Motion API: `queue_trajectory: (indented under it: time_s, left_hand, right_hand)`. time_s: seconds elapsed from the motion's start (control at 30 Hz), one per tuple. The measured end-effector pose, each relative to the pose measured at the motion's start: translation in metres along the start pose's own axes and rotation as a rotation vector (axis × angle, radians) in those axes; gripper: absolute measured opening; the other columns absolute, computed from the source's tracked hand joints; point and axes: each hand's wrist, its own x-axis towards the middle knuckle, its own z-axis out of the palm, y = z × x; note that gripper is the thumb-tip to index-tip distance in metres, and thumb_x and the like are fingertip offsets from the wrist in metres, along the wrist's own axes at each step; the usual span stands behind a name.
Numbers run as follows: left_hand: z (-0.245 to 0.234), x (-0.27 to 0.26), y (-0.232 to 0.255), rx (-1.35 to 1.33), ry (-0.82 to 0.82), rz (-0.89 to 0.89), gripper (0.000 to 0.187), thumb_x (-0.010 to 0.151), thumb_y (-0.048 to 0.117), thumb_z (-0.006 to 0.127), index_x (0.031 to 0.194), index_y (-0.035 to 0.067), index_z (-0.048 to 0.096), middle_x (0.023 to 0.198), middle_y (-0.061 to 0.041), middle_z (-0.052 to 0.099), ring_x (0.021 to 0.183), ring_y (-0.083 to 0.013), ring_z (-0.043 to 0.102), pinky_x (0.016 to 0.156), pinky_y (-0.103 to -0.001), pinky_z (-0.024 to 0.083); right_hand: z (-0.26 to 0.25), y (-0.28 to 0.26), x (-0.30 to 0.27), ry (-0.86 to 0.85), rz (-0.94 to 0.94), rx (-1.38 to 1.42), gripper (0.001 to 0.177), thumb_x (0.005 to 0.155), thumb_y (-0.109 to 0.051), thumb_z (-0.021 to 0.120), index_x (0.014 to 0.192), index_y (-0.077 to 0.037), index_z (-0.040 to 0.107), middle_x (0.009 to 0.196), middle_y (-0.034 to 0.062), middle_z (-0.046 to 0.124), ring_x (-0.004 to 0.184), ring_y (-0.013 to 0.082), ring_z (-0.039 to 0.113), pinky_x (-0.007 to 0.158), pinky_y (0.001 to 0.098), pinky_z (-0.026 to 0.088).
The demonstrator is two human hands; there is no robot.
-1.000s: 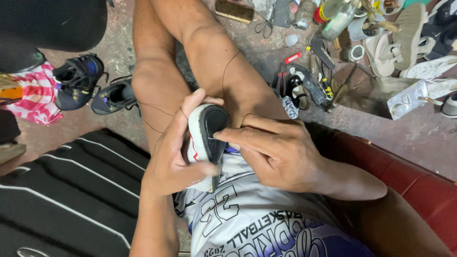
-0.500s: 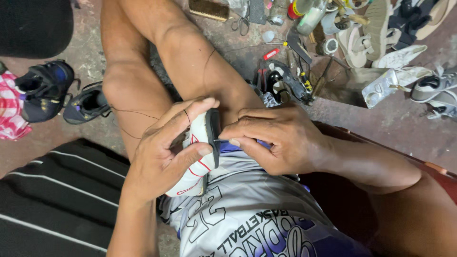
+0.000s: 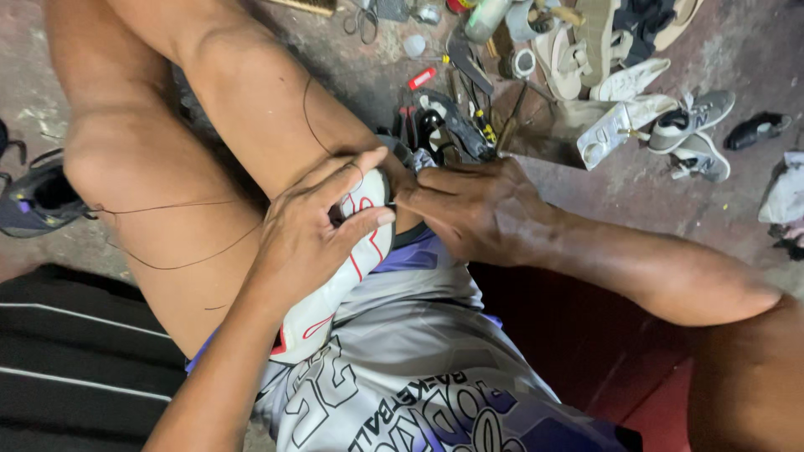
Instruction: The person is sitting on the floor and sewing a white and red sneaker using a needle and thread. They repeatedly push the needle through the shoe's sole and pull the thread to secure the stitching.
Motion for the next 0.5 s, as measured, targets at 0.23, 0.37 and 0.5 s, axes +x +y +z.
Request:
queue_trajectory:
  time_s: [0.23, 0.37, 0.5]
  left_hand:
    - [0.013, 0.011, -0.017, 0.06, -0.03, 0.025, 0.053, 0.092, 0.034, 0.075, 0.137, 0.008, 0.064, 0.116, -0.014, 0.07, 0.107, -0.0354, 0.067, 0.094, -0.043, 0.052]
    - [0.012, 0.012, -0.022, 0.033, -0.027, -0.031, 0.051, 0.092, 0.034, 0.076, 0.135, 0.009, 0.065, 0.115, -0.014, 0.071, 0.104, -0.0347, 0.067, 0.094, -0.041, 0.052]
    - [0.009, 0.014, -0.026, -0.024, -0.018, -0.042, 0.049, 0.093, 0.033, 0.076, 0.135, 0.009, 0.065, 0.113, -0.013, 0.071, 0.102, -0.033, 0.068, 0.094, -0.04, 0.053]
  right_hand:
    - [0.017, 0.017, 0.002, -0.124, 0.043, 0.044, 0.014, 0.089, -0.009, 0.069, 0.102, -0.007, 0.07, 0.083, 0.0039, 0.064, 0.066, 0.0202, 0.067, 0.055, 0.0369, 0.051]
    - [0.027, 0.023, 0.009, -0.055, 0.182, 0.321, 0.004, 0.094, -0.009, 0.065, 0.098, -0.008, 0.066, 0.085, 0.0083, 0.069, 0.075, 0.0282, 0.071, 0.065, 0.0414, 0.055]
    - [0.033, 0.031, 0.018, -0.114, 0.228, 0.347, 0.004, 0.091, -0.012, 0.066, 0.092, -0.008, 0.065, 0.08, 0.0106, 0.069, 0.074, 0.0319, 0.071, 0.064, 0.0443, 0.054]
